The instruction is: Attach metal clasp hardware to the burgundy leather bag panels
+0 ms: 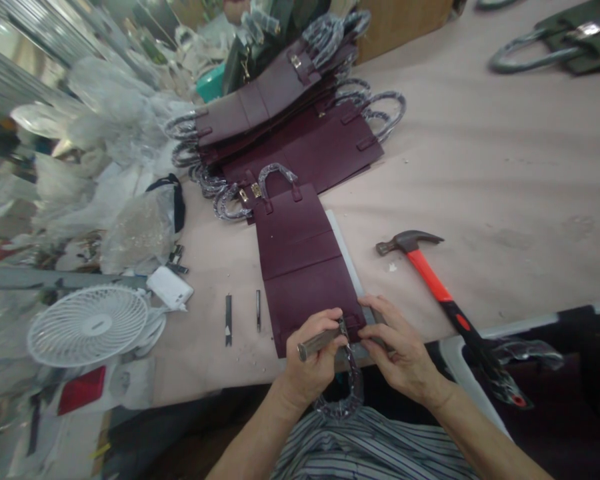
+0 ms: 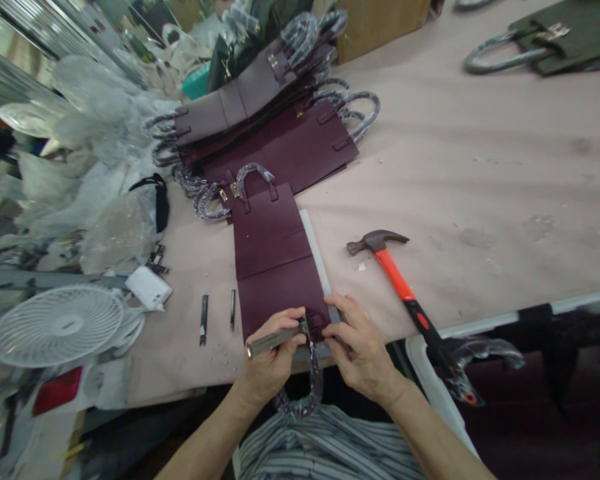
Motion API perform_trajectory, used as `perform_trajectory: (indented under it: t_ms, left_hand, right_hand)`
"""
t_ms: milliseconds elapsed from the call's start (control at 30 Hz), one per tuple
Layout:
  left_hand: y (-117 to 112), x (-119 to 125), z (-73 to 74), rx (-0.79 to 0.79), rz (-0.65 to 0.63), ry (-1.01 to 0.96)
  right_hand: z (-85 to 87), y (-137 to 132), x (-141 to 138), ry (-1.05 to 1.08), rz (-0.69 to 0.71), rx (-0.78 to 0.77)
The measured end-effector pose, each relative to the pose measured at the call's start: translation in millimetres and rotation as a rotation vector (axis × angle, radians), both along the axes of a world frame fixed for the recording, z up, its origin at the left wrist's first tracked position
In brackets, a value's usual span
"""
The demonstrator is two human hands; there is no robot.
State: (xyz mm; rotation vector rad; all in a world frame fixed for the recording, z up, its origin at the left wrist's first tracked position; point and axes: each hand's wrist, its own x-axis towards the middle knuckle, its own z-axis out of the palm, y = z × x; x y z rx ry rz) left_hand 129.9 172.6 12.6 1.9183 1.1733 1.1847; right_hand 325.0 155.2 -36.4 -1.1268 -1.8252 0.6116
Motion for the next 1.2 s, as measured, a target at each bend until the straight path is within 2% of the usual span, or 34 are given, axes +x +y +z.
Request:
perform_trajectory:
  t_ms: [167, 333, 500, 733, 933, 1100, 1200]
  left_hand:
    - [4.8, 4.7, 1.0, 0.019, 0.018, 0.050]
    - [-4.6, 10.9, -2.2, 0.112, 0.051, 0.093]
    - [-19.1, 15.3, -5.9, 0.202, 0.136, 0.150]
    - [-31.2, 20.1, -5.8, 0.163, 0.207, 0.121]
    - [-30.9, 20.1, -9.6, 0.134, 0.224, 0.069]
    - [-24.5, 19.9, -9.3, 0.113, 0.204, 0.058]
    - [-18.6, 19.6, -6.5, 0.121, 0.175, 0.060]
  right_hand:
    - [1.4, -0.3, -1.0, 0.005, 0.009, 0.005]
    - [4.7, 1.1, 2.3, 0.056, -0.024, -0.054]
    - [17.6, 25.2, 5.5, -0.035, -0.083, -0.144]
    - [46.1, 77.2, 0.3, -0.518, 0.220, -0.205]
    - [57.5, 91.8, -4.4, -0.732, 0.339, -0.182]
    - [63.6, 96.3, -9.2, -0.820, 0.404, -0.115]
    - [60.0, 99.4, -6.5, -0.675, 0.371, -0.224]
